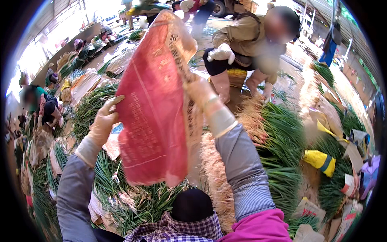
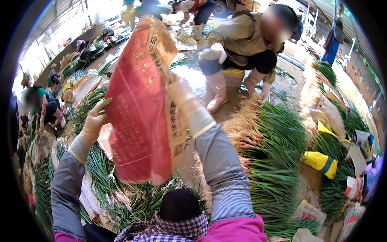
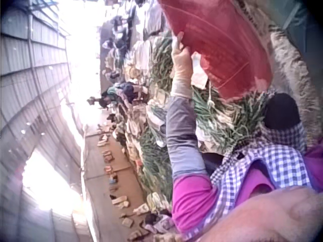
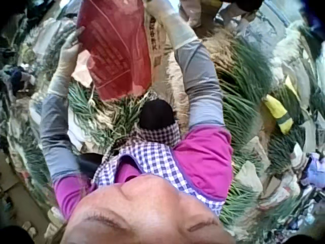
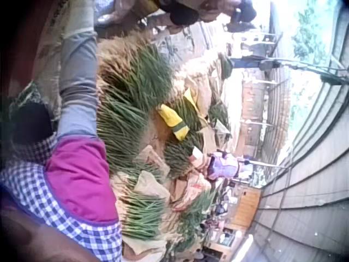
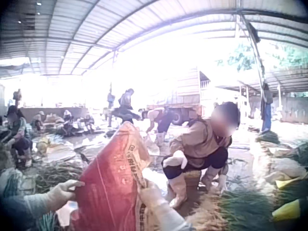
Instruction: The person sorts bunches of green onions by hand, peeling off dry outer leaves and placing the cleaned onions into piles on the floor.
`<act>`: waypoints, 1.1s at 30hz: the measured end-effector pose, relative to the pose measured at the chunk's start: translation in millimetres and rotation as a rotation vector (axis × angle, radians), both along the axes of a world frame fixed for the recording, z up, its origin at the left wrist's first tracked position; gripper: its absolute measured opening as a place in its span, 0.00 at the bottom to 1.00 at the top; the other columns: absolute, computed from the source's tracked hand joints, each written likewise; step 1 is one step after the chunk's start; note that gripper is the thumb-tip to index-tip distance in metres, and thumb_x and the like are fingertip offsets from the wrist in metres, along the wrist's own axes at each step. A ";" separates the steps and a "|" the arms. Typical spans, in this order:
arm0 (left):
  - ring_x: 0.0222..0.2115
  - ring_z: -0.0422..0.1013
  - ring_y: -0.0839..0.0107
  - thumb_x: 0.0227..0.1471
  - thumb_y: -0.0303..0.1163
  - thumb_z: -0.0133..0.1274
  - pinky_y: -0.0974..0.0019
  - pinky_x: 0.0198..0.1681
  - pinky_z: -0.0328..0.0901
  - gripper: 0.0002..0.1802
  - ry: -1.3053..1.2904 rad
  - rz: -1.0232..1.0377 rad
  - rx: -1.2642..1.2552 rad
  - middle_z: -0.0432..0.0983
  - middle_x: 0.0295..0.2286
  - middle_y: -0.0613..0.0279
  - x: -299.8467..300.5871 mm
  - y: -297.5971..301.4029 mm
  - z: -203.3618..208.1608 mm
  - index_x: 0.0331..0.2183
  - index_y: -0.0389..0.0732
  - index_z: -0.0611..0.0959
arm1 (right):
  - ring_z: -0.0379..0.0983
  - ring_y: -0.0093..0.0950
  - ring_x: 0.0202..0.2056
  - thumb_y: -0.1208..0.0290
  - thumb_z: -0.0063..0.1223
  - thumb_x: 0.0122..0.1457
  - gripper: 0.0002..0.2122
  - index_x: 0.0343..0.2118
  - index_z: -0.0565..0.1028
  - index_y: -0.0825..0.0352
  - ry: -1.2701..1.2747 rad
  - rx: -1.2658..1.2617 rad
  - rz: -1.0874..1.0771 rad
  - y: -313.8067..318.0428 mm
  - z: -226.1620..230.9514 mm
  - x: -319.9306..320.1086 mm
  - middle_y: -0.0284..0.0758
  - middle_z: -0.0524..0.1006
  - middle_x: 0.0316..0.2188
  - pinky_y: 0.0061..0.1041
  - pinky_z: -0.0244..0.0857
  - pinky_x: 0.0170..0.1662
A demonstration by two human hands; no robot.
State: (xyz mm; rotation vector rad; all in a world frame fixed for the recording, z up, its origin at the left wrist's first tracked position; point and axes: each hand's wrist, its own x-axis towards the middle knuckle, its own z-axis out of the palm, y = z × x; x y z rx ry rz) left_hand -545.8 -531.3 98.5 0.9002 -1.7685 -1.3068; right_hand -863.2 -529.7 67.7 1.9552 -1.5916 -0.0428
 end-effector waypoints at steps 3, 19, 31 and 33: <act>0.42 0.67 0.74 0.49 0.25 0.44 0.68 0.47 0.64 0.29 0.028 -0.076 0.065 0.66 0.46 0.64 -18.8 -29.3 -15.7 0.55 0.46 0.63 | 0.70 0.22 0.33 0.79 0.46 0.53 0.10 0.38 0.74 0.65 -1.708 0.022 0.172 -45.2 23.0 -14.2 0.28 0.75 0.29 0.19 0.64 0.39; 0.53 0.58 0.55 0.46 0.31 0.47 0.61 0.53 0.57 0.35 -0.231 0.217 0.031 0.55 0.55 0.49 83.7 -34.8 -70.3 0.56 0.38 0.57 | 0.71 0.27 0.36 0.74 0.49 0.52 0.10 0.36 0.75 0.71 -2.180 -0.428 0.493 -83.6 -0.7 -112.8 0.36 0.76 0.33 0.26 0.64 0.42; 0.46 0.62 0.70 0.46 0.29 0.45 0.70 0.42 0.61 0.28 -0.443 0.931 0.502 0.63 0.49 0.60 356.3 128.7 -229.0 0.52 0.42 0.65 | 0.66 0.27 0.35 0.60 0.41 0.59 0.17 0.36 0.69 0.73 -1.766 -1.161 0.119 -58.0 -119.3 -81.6 0.37 0.70 0.33 0.29 0.63 0.38; 0.45 0.63 0.70 0.46 0.29 0.45 0.71 0.40 0.62 0.27 -0.480 0.964 0.570 0.63 0.48 0.60 370.2 146.4 -250.2 0.51 0.42 0.65 | 0.69 0.31 0.35 0.65 0.42 0.57 0.14 0.30 0.73 0.73 -1.114 -0.738 -0.160 -68.7 -241.8 -75.5 0.42 0.73 0.30 0.30 0.63 0.40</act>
